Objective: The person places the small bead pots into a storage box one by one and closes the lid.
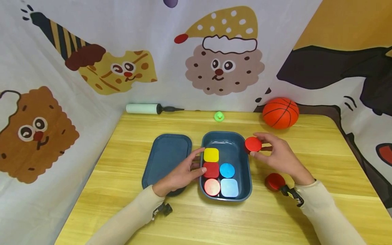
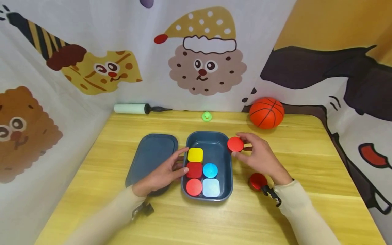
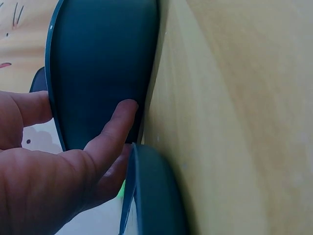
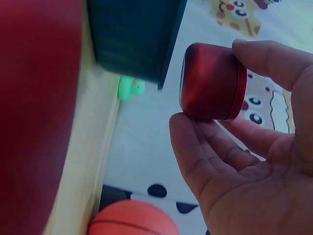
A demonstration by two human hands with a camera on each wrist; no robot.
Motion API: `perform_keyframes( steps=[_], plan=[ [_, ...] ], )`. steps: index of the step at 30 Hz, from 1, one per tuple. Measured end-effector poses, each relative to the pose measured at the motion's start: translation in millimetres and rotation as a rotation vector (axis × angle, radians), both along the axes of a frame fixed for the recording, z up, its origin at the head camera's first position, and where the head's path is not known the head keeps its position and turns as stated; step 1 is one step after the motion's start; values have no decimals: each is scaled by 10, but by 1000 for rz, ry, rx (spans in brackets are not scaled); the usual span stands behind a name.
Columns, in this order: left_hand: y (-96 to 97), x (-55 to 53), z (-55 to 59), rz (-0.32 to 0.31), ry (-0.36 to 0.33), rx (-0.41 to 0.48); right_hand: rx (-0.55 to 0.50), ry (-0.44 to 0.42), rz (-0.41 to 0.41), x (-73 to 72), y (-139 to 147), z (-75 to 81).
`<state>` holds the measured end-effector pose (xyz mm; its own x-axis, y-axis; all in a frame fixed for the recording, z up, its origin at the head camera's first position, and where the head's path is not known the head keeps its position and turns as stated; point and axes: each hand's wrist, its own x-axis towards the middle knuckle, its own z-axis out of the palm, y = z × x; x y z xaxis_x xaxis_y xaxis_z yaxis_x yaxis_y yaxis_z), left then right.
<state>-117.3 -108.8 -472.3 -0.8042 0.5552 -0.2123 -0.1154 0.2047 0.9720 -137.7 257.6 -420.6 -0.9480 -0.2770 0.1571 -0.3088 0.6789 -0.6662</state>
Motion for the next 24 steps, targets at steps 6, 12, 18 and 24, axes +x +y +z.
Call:
perform_keyframes(
  steps=[6,12,18,24],
  plan=[
    [-4,-7,-3,-1,2,4,19,-24,42,-15,-162,-36],
    [0,-16,-10,-3,1,14,27,-42,89,-14,-342,-65],
    [3,-13,-11,-2,2,14,46,-16,161,-12,-486,-108],
    [9,-6,-6,5,-3,10,83,16,234,-12,-597,-155]
  ],
)
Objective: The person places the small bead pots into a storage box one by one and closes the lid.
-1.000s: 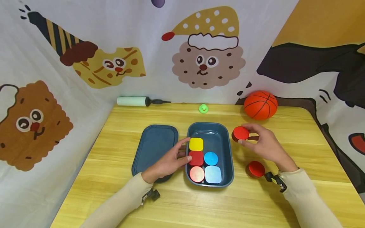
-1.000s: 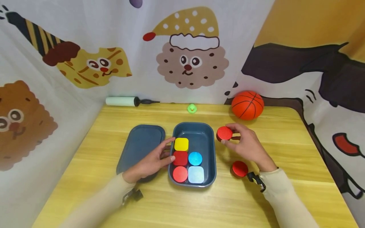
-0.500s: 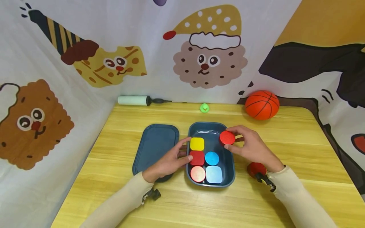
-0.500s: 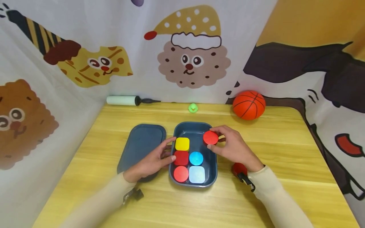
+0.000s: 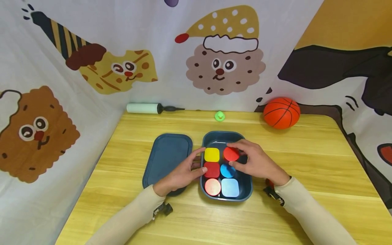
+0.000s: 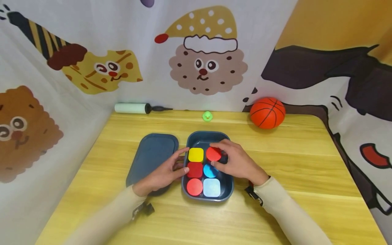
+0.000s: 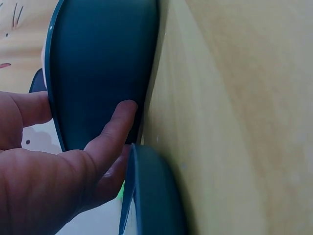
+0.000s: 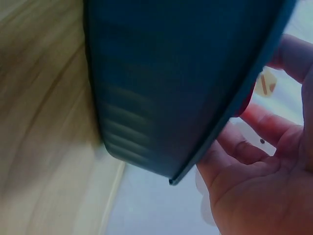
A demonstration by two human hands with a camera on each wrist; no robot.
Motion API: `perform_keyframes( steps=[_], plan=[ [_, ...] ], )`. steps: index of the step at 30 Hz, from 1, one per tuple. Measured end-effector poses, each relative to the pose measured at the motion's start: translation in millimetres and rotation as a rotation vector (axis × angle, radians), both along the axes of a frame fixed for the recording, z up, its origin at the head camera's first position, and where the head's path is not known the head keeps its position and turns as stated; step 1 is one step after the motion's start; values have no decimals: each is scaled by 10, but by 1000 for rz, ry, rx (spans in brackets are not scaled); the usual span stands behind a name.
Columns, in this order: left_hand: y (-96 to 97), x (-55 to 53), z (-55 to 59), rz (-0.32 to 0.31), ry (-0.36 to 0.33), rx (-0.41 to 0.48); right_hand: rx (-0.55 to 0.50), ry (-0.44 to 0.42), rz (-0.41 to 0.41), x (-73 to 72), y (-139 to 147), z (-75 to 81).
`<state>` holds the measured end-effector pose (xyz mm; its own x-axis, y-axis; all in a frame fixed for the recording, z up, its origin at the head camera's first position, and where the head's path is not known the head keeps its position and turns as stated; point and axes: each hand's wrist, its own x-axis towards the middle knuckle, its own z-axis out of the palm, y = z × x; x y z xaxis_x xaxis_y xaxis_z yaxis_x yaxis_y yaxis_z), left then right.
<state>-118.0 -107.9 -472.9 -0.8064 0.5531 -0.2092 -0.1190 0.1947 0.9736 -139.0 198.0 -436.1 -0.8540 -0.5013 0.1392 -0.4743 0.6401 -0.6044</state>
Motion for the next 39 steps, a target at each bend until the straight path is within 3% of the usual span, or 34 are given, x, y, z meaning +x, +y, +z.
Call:
perform_keyframes(
  steps=[10,17,25,32,39],
  plan=[
    [1,-7,-27,-4,-15,2,47,61,15,-19,-120,-53],
    [1,-2,-28,-2,-27,11,60,38,-13,-46,-162,-30],
    [-4,-3,-5,-9,-23,15,179,-3,-46,-61,-188,-29],
    [-2,-14,-9,-6,-16,7,279,-29,-8,-83,-238,-34],
    [-5,-16,-10,-6,-13,4,289,-31,42,-102,-243,-26]
  ],
)
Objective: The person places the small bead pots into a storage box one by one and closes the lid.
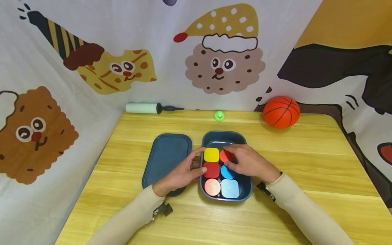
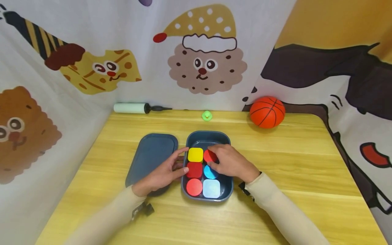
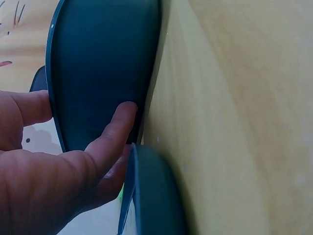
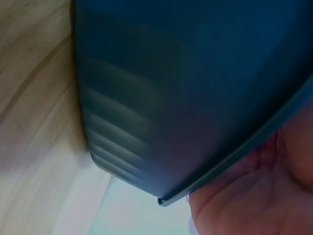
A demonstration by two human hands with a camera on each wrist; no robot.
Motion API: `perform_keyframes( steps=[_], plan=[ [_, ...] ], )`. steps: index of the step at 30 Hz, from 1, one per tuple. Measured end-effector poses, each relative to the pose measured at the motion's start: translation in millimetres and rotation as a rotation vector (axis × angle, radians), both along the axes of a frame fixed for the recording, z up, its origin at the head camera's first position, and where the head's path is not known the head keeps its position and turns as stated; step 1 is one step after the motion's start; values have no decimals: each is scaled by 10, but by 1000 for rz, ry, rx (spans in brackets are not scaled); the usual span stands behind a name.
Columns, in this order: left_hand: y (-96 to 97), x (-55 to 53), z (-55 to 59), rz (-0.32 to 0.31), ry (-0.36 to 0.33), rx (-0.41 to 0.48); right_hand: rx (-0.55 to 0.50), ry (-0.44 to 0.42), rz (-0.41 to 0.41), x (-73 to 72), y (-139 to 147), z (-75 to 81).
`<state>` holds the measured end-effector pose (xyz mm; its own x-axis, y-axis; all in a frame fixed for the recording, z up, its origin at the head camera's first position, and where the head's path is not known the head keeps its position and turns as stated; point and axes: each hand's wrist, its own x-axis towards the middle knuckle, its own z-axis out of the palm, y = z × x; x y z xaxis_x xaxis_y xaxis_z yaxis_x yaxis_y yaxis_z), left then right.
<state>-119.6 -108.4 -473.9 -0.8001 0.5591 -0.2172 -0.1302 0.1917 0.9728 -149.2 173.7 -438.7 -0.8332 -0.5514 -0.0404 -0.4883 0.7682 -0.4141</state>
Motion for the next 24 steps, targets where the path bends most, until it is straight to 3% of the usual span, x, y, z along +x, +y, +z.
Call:
perform_keyframes(
  steps=[10,24],
  plan=[
    [7,13,10,6,-1,-2,-48,27,13,27,59,6],
    [7,21,7,7,12,0,-239,111,-19,142,290,84]
  ],
)
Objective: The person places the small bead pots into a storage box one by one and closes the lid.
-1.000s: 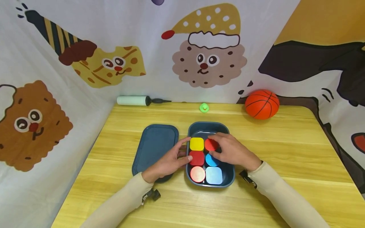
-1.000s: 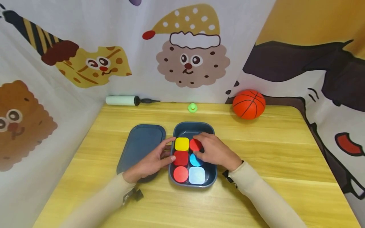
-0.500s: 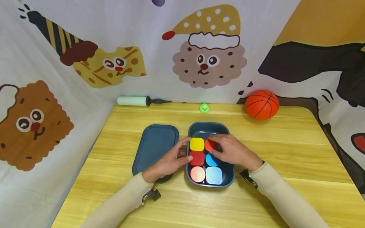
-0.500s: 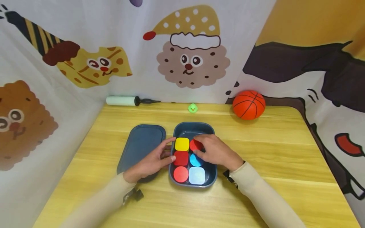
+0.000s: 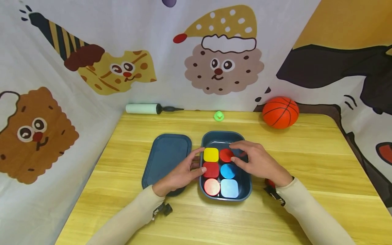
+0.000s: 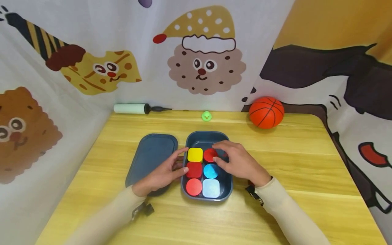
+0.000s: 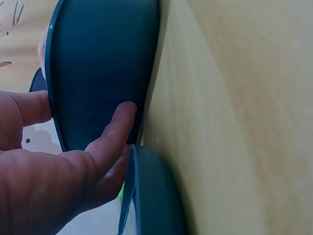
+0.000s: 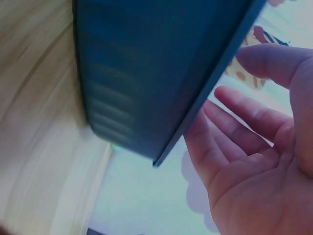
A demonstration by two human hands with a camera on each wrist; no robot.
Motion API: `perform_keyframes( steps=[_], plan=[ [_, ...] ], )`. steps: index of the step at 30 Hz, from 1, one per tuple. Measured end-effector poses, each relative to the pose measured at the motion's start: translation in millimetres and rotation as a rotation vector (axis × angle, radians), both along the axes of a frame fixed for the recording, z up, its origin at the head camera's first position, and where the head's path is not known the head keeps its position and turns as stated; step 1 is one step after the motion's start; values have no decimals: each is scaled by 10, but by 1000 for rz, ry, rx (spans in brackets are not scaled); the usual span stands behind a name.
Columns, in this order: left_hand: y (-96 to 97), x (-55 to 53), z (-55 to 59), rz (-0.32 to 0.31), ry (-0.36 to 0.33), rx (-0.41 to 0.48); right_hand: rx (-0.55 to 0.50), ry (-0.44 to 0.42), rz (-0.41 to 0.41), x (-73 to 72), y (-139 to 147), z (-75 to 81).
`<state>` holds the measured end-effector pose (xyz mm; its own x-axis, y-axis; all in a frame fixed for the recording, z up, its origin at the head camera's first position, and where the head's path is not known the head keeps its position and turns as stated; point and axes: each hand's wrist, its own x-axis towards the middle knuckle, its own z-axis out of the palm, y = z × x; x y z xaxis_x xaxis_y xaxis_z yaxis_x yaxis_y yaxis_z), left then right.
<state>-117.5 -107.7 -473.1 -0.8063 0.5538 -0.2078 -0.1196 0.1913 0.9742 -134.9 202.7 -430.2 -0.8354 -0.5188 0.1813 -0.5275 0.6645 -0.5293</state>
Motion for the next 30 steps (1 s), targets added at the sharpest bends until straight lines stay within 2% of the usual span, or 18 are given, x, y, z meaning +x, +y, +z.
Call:
perform_keyframes(
  steps=[9,20,30],
  plan=[
    [0,-2,-8,-2,1,-1,-63,-4,-106,58,259,28],
    [-12,-18,7,-8,7,-5,-82,13,-184,176,607,35],
    [-14,-6,4,-5,20,-27,-80,-7,-194,315,834,-81]
  ],
)
